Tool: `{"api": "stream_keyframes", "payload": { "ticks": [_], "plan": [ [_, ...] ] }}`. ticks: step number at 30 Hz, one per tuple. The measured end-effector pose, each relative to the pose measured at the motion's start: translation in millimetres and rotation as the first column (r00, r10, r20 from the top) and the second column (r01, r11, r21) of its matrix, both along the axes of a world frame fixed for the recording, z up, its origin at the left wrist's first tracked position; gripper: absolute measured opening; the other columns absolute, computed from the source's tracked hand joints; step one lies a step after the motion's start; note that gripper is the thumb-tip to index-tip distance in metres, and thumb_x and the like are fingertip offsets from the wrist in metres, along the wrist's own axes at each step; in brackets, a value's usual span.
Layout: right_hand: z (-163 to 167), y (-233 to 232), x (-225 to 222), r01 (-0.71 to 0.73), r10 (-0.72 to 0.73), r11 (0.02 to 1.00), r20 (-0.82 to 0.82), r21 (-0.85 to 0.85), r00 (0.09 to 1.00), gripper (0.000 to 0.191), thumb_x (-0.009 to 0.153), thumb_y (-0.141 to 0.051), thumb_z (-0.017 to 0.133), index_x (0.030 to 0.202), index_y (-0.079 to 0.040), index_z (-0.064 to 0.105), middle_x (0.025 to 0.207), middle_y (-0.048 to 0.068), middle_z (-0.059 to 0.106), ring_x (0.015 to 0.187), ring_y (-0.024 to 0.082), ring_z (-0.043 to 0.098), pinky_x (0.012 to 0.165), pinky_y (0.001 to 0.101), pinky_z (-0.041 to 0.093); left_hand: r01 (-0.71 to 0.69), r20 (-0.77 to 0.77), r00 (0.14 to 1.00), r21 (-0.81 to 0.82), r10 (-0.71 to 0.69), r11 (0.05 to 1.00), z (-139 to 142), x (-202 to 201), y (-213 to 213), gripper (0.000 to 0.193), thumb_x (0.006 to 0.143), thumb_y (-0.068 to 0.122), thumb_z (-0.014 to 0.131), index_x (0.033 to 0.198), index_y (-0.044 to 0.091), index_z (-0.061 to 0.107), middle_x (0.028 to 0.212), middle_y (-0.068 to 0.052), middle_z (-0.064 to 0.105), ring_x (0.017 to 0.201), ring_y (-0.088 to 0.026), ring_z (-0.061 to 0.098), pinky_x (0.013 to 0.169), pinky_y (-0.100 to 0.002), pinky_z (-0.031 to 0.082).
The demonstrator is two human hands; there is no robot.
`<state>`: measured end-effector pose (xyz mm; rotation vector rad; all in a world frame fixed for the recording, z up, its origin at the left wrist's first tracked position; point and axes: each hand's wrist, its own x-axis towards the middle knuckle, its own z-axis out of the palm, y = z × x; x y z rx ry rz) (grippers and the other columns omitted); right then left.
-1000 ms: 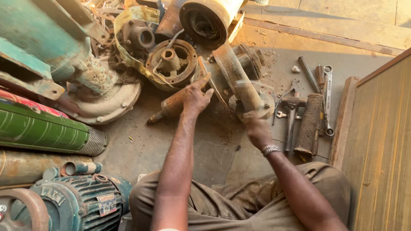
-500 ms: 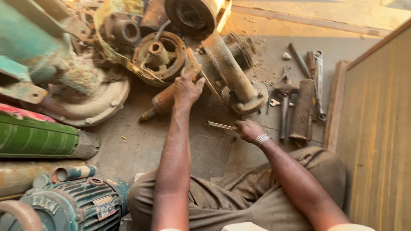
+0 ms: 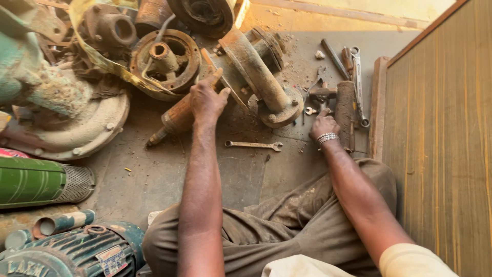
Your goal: The person sits on the floor of a pump repair workshop and disassembles a rusty water pump. They hold the pump casing and shaft, use a spanner to loosen and remove bolts, pull the impeller and housing apart by hand, and set removed parts and fasteners on the floor beside them.
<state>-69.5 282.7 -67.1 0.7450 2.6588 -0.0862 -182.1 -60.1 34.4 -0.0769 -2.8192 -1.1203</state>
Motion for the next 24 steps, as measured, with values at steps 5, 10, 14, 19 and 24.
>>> {"api": "stream_keyframes", "payload": {
  "ticks": [5, 10, 14, 19, 24],
  "plan": [
    [2, -6, -3, 0.16, -0.207, 0.968, -0.254, -0.192, 0.945, 0.067, 0.083, -0.029, 0.078, 0.133, 0.001, 0.046, 0.111, 0.026, 0.07, 0.102, 0.04, 0.069, 0.089, 0.05, 0.056, -0.087, -0.253, 0.966, -0.113, 0.056, 0.99, 5, 7, 11, 0.066, 0.064, 0.024, 0.096, 0.126, 0.026, 0.074, 0.132, -0.01, 0.07, 0.12, -0.04, 0.064, 0.092, -0.055, 0.053],
    [18, -16, 4, 0.341, -0.693, 0.578, -0.225, -0.741, 0.685, 0.038, 0.095, -0.018, 0.068, 0.125, -0.004, 0.049, 0.093, 0.018, 0.07, 0.059, 0.021, 0.066, 0.049, 0.0372, 0.056, -0.104, 0.071, 0.992, 0.058, 0.099, 0.993, 8, 6, 14, 0.059, 0.079, 0.022, 0.084, 0.135, 0.028, 0.066, 0.127, -0.007, 0.071, 0.099, -0.022, 0.077, 0.081, -0.036, 0.063],
    [34, -41, 28, -0.035, -0.422, 0.759, -0.532, -0.65, 0.734, 0.037, 0.104, -0.027, 0.064, 0.127, -0.005, 0.046, 0.086, 0.015, 0.068, 0.051, 0.017, 0.061, 0.043, 0.0307, 0.053, -0.101, -0.012, 0.995, 0.047, 0.102, 0.994, 7, -2, 10, 0.057, 0.072, 0.023, 0.089, 0.127, 0.026, 0.072, 0.119, -0.011, 0.075, 0.097, -0.022, 0.075, 0.081, -0.034, 0.062],
    [50, -112, 75, -0.646, 0.567, 0.763, -0.503, 0.023, 0.652, 0.025, 0.105, -0.032, 0.052, 0.115, -0.009, 0.056, 0.071, 0.005, 0.063, 0.043, 0.015, 0.053, 0.034, 0.0337, 0.043, -0.061, -0.184, 0.976, 0.296, 0.12, 0.953, -1, -11, 11, 0.086, 0.066, 0.026, 0.096, 0.136, -0.002, 0.055, 0.136, -0.031, 0.057, 0.119, -0.043, 0.059, 0.097, -0.051, 0.052],
    [42, -197, 126, -0.685, 0.748, 0.618, 0.02, -0.386, 0.664, 0.033, 0.104, -0.047, 0.047, 0.111, -0.016, 0.054, 0.076, 0.005, 0.064, 0.055, 0.021, 0.057, 0.044, 0.0415, 0.045, -0.102, 0.281, 0.959, 0.274, 0.022, 0.956, -11, -9, 20, 0.05, 0.09, 0.033, 0.079, 0.123, -0.002, 0.064, 0.127, -0.024, 0.068, 0.12, -0.034, 0.065, 0.106, -0.044, 0.051]
  ]
}}
